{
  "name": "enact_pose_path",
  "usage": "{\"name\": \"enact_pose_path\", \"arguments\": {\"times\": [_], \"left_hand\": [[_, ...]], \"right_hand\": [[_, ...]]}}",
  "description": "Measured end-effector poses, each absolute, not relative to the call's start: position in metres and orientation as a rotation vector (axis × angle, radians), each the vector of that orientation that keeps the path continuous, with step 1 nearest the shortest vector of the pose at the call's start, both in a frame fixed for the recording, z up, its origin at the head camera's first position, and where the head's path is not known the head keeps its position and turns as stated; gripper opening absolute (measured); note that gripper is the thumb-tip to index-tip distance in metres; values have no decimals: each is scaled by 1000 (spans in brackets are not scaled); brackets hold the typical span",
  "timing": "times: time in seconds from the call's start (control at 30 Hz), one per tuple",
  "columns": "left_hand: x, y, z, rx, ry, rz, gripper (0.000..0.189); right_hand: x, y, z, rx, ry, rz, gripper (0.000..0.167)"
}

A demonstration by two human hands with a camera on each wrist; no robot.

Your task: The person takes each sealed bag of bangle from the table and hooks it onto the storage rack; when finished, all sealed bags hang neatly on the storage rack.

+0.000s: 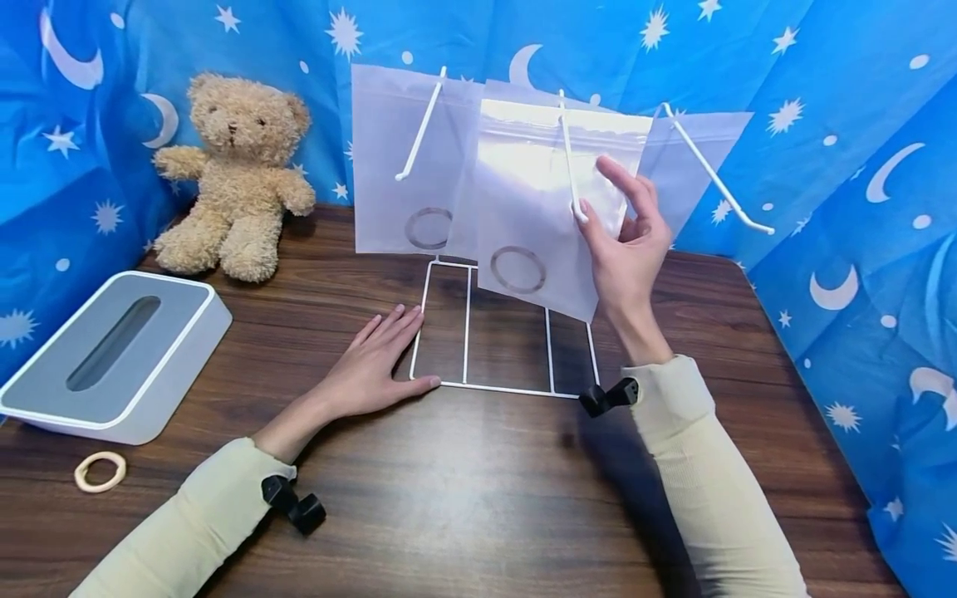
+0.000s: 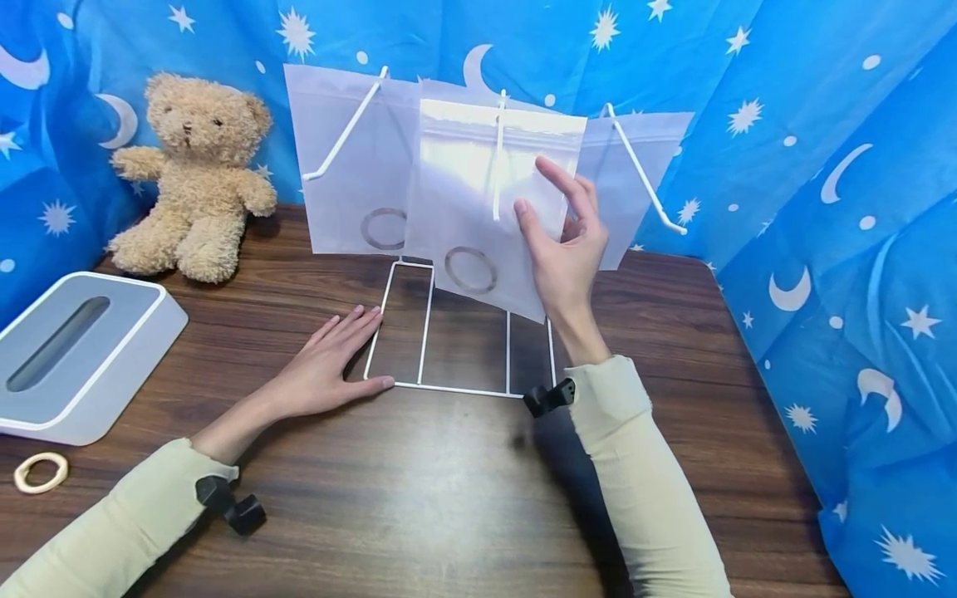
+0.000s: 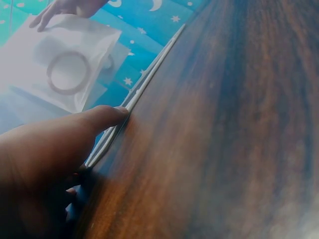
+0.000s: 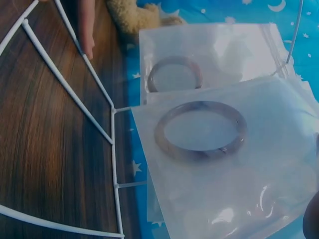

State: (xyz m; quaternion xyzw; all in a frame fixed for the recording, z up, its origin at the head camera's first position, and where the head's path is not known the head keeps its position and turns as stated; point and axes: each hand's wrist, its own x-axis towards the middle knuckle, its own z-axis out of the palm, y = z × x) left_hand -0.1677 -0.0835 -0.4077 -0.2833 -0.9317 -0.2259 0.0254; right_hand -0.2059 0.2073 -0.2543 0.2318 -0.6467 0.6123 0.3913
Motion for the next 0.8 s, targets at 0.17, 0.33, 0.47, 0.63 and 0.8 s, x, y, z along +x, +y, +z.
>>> {"name": "enact_pose_path", "arguments": {"times": [0.17, 0.33, 0.47, 0.63, 0.8], "left_hand": [[-167, -83, -405, -874, -2886, -693, 97], [-167, -83, -403, -874, -2886, -693, 96], [-167, -84, -403, -871, -2880, -690, 96], [-167, -83, -405, -872, -2884, -685, 97], [-169, -84, -406, -882, -2879, -685, 97]], "right_hand": [[-208, 211, -254, 568, -1660, 1542, 41], [-208, 213, -256, 581, -1664, 1560, 43], [-205, 218, -258, 578, -1722, 1559, 43], [-189, 236, -266, 513, -1887, 1410, 37], [-162, 264, -285, 462, -1976, 1166, 32]]}}
